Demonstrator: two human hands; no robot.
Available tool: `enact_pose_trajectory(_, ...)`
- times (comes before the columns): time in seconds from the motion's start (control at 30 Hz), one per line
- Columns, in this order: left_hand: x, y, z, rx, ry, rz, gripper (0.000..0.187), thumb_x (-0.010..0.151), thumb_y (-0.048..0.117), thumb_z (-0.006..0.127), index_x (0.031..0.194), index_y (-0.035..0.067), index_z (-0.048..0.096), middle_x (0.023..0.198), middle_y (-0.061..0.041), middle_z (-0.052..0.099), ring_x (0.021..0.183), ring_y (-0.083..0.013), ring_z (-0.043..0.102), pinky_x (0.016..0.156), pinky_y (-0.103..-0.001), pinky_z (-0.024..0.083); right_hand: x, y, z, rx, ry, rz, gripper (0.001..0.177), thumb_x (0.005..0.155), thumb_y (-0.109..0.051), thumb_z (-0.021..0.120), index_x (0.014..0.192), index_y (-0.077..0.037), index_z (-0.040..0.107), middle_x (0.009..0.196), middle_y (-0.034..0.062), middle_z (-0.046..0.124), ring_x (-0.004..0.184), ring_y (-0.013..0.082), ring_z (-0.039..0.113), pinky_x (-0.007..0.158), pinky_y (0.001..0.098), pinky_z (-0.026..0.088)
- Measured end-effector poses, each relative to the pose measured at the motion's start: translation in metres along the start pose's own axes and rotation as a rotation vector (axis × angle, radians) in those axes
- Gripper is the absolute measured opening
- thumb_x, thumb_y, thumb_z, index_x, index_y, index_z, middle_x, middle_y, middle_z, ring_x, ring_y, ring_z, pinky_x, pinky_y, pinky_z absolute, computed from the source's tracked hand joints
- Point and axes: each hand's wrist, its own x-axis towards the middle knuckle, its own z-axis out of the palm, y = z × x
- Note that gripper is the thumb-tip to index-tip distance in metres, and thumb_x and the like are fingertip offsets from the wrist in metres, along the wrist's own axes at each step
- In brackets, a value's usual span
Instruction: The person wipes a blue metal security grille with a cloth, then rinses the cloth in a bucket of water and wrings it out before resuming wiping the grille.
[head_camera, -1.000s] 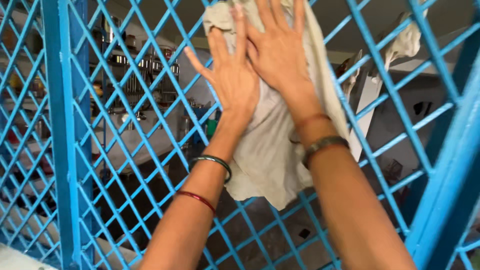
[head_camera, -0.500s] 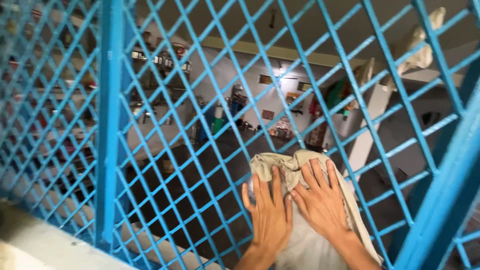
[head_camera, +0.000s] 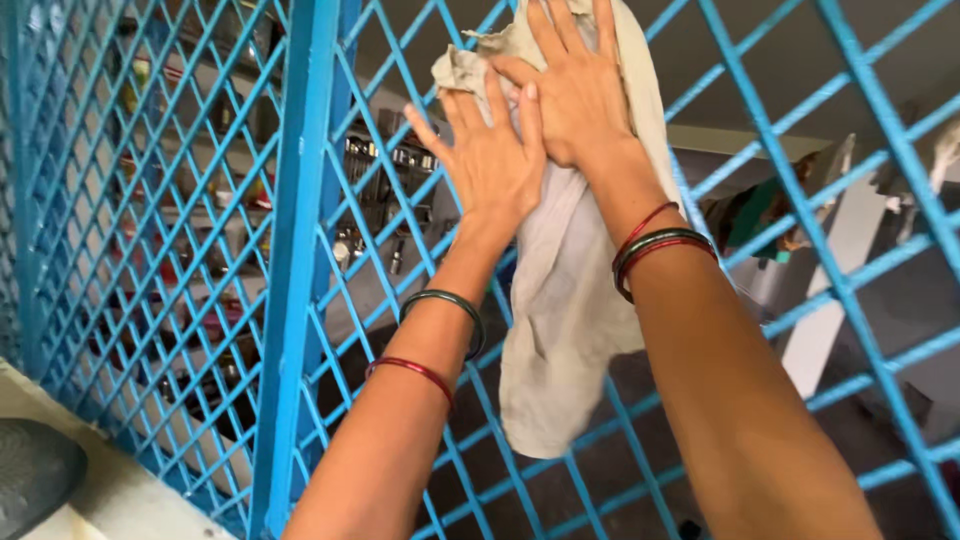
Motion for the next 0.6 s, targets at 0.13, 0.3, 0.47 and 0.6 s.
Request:
enact_pose_trajectory(0.13, -0.022, -0.011, -0.006, 0.025, -0.056, 0.052, 0.075, 0.109, 0.047, 0.033, 0.154, -0.013, 0.036, 0.149, -0.033, 0.046, 0.153, -0.0448, 0.032, 0.129, -0.061, -0.003, -0.017, -0.015, -0.004, 0.119, 0.065, -0.046, 0.039, 0.103, -0.031, 0.057, 0.140, -0.025, 0.064, 0.164, 0.0269, 0.039, 0.157, 0.0399, 0.027, 0.125, 0.0632, 0.005)
enact_pose_trajectory(0.3, -0.140, -0.015, -0.076, -0.015, -0.132, 0.231, 0.080, 0.100, 0.045, 0.050, 0.148, -0.017, 0.035, 0.155, -0.034, 0.041, 0.152, -0.0467, 0.027, 0.127, -0.060, 0.001, -0.103, -0.055, -0.059, -0.052, -0.069, -0.225, 0.051, 0.089, -0.029, 0.064, 0.140, -0.030, 0.066, 0.154, 0.0143, 0.053, 0.153, 0.0316, 0.039, 0.128, 0.0584, 0.013)
enact_pose_trajectory(0.47, -0.251, 0.029, -0.142, -0.066, -0.369, 0.218, 0.084, 0.096, 0.055, 0.054, 0.142, -0.014, 0.046, 0.150, -0.035, 0.045, 0.148, -0.0487, 0.028, 0.123, -0.061, 0.006, -0.237, -0.117, -0.121, 0.065, -0.318, -0.209, 0.078, 0.067, -0.045, 0.061, 0.137, -0.011, 0.061, 0.155, 0.0219, 0.044, 0.149, 0.0395, 0.030, 0.123, 0.0586, 0.013)
enact_pose_trajectory(0.6, -0.292, 0.037, -0.181, -0.190, -0.701, 0.176, 0.061, 0.097, 0.048, 0.062, 0.123, -0.007, 0.064, 0.129, -0.034, 0.054, 0.136, -0.0477, 0.041, 0.122, -0.062, 0.010, -0.308, -0.138, -0.149, 0.409, -0.468, -0.142, 0.052, 0.080, -0.035, 0.062, 0.123, -0.005, 0.063, 0.152, 0.0191, 0.042, 0.148, 0.0372, 0.025, 0.121, 0.0612, 0.011)
